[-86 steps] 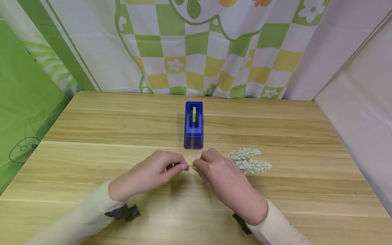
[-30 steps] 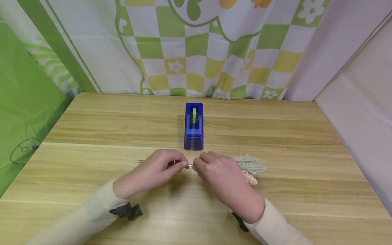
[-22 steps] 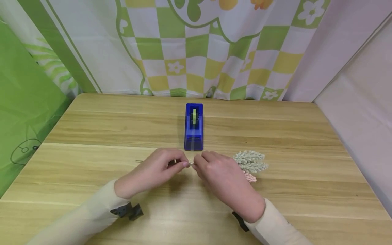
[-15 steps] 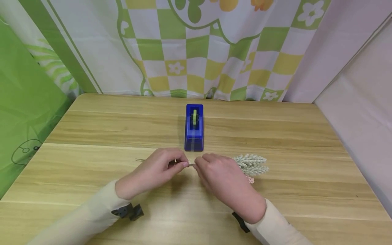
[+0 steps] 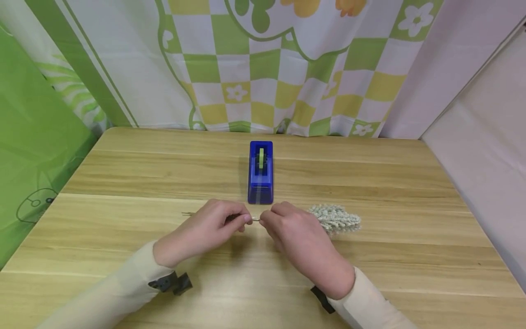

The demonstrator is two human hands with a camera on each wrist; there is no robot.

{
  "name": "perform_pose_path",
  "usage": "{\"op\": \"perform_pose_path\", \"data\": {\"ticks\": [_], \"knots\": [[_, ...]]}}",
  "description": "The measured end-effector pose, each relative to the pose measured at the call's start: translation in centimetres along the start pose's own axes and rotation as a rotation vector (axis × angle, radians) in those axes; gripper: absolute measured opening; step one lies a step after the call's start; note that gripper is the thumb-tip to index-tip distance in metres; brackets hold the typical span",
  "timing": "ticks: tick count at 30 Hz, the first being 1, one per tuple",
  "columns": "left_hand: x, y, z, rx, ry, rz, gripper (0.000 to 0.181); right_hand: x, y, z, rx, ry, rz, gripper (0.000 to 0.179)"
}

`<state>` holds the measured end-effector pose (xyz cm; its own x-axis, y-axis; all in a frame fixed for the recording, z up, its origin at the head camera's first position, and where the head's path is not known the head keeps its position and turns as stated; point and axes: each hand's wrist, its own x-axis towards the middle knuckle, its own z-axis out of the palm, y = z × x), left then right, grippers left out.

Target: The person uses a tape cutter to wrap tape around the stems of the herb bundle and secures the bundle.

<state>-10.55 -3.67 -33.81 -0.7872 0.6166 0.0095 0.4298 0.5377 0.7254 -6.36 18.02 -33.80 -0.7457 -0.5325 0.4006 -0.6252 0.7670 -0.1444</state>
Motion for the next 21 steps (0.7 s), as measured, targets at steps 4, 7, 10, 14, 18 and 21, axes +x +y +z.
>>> {"op": "perform_pose_path", "data": {"ticks": [4, 7, 10, 14, 18, 21], "knots": [[0.05, 0.11, -0.05, 0.013, 0.006, 0.008, 0.019, 0.05, -0.04, -0.02, -0.002, 0.0, 0.014, 0.007], [0.06, 0.19, -0.04, 0.009, 0.014, 0.008, 0.018, 0.06, -0.04, -0.05, -0.003, 0.005, 0.017, 0.008], [0.07, 0.22, 0.01, 0.005, 0.025, 0.008, 0.017, 0.1, -0.04, 0.0, -0.004, 0.002, 0.022, 0.007], [0.1, 0.16, 0.11, 0.007, 0.039, 0.016, 0.016, 0.15, -0.03, 0.02, -0.001, -0.012, 0.036, 0.005], [0.11, 0.17, 0.17, 0.007, 0.048, 0.013, 0.015, 0.19, 0.05, 0.03, 0.01, -0.028, 0.033, 0.006], [0.08, 0.26, 0.19, 0.006, 0.057, 0.003, 0.013, 0.22, 0.14, 0.12, 0.02, -0.035, 0.025, 0.006]]}}
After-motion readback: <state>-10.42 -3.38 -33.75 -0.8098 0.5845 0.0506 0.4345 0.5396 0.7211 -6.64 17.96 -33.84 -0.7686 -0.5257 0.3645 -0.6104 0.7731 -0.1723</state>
